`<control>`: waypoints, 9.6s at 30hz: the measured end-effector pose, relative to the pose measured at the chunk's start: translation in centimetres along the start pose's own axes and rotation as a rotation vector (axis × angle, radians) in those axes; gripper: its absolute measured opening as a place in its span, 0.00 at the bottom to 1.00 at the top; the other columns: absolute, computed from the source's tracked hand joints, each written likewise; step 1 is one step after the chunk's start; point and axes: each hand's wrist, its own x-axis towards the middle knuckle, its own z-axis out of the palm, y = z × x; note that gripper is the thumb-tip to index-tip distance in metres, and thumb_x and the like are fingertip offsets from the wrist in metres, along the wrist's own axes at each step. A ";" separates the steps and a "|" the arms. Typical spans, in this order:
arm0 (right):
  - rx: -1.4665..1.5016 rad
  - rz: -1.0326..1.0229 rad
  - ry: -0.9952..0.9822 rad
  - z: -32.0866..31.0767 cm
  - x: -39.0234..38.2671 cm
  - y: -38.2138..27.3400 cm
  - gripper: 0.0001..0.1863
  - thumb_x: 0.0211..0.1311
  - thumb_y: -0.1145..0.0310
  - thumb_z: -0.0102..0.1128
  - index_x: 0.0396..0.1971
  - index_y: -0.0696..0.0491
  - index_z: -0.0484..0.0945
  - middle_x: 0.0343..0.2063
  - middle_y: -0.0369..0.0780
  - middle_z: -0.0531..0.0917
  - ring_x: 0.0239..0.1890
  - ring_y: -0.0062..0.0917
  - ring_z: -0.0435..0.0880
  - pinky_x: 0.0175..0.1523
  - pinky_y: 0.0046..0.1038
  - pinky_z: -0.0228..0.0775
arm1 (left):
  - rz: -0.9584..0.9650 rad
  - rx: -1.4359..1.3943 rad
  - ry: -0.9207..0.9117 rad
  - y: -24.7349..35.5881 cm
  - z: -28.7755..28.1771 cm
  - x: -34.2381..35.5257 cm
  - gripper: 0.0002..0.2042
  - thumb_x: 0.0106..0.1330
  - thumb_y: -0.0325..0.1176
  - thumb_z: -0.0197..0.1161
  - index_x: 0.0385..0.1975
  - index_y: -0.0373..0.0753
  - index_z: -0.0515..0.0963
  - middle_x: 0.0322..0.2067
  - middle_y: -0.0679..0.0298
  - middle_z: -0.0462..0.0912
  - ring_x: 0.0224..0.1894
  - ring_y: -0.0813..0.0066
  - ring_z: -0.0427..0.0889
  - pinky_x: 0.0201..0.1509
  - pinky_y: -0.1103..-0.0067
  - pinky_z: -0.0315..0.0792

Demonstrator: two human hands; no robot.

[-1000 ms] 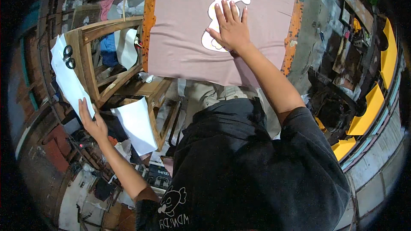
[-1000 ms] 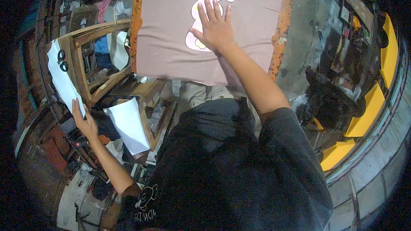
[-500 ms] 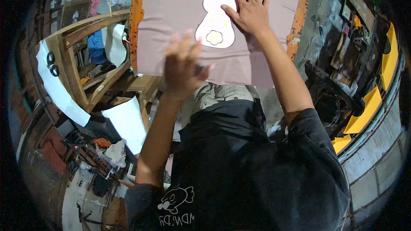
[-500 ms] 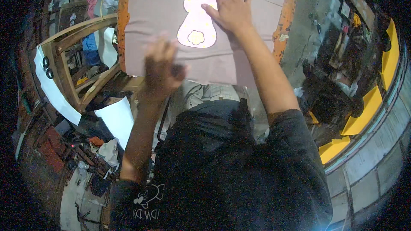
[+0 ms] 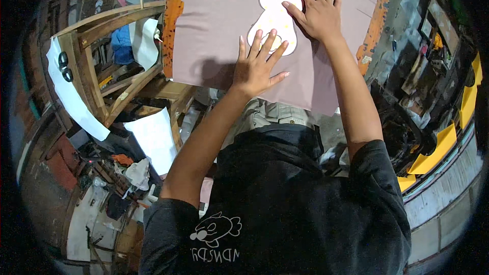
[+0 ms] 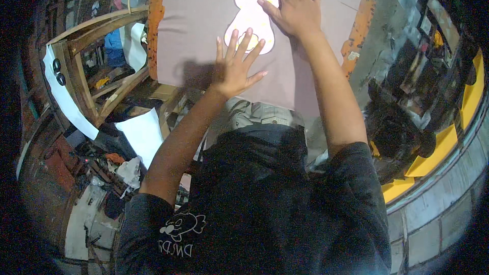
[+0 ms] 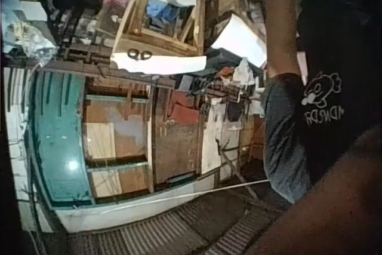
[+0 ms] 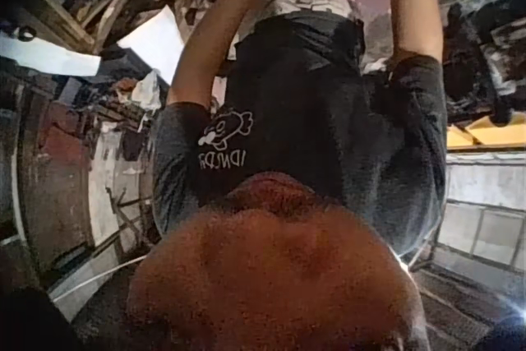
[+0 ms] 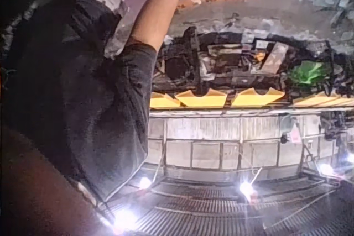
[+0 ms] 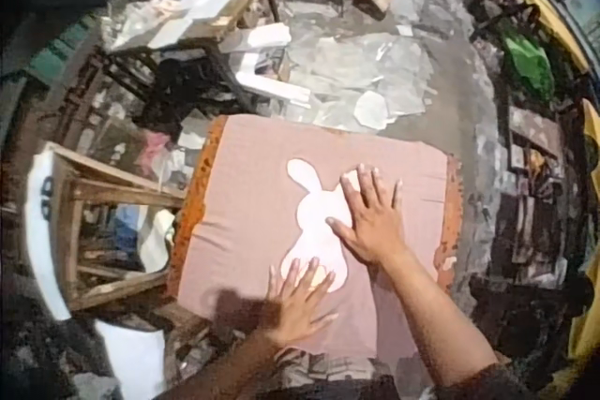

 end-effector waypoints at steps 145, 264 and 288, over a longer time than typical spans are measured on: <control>0.103 -0.042 -0.140 -0.2 -15.3 -1.0 0.33 0.59 0.40 0.61 0.66 0.29 0.71 0.71 0.41 0.63 0.73 0.42 0.60 0.73 0.62 0.41 | -0.018 0.050 -0.109 -2.3 0.5 -3.3 0.33 0.58 0.69 0.57 0.67 0.78 0.64 0.77 0.62 0.47 0.77 0.48 0.43 0.69 0.32 0.34; 0.987 -0.874 -0.822 5.1 -27.2 -43.9 0.32 0.74 0.50 0.49 0.70 0.52 0.60 0.70 0.47 0.60 0.68 0.40 0.64 0.69 0.45 0.57 | -0.939 -0.627 1.177 9.2 -15.2 -51.7 0.11 0.62 0.33 0.62 0.38 0.31 0.79 0.27 0.49 0.84 0.31 0.55 0.87 0.36 0.64 0.80; 1.800 0.091 -1.300 -6.4 -43.1 -56.6 0.53 0.61 0.21 0.34 0.69 0.54 0.62 0.64 0.50 0.69 0.65 0.48 0.68 0.70 0.52 0.59 | -1.045 -1.031 1.572 9.6 1.3 -73.6 0.14 0.72 0.41 0.63 0.45 0.35 0.76 0.35 0.63 0.82 0.37 0.78 0.81 0.41 0.80 0.76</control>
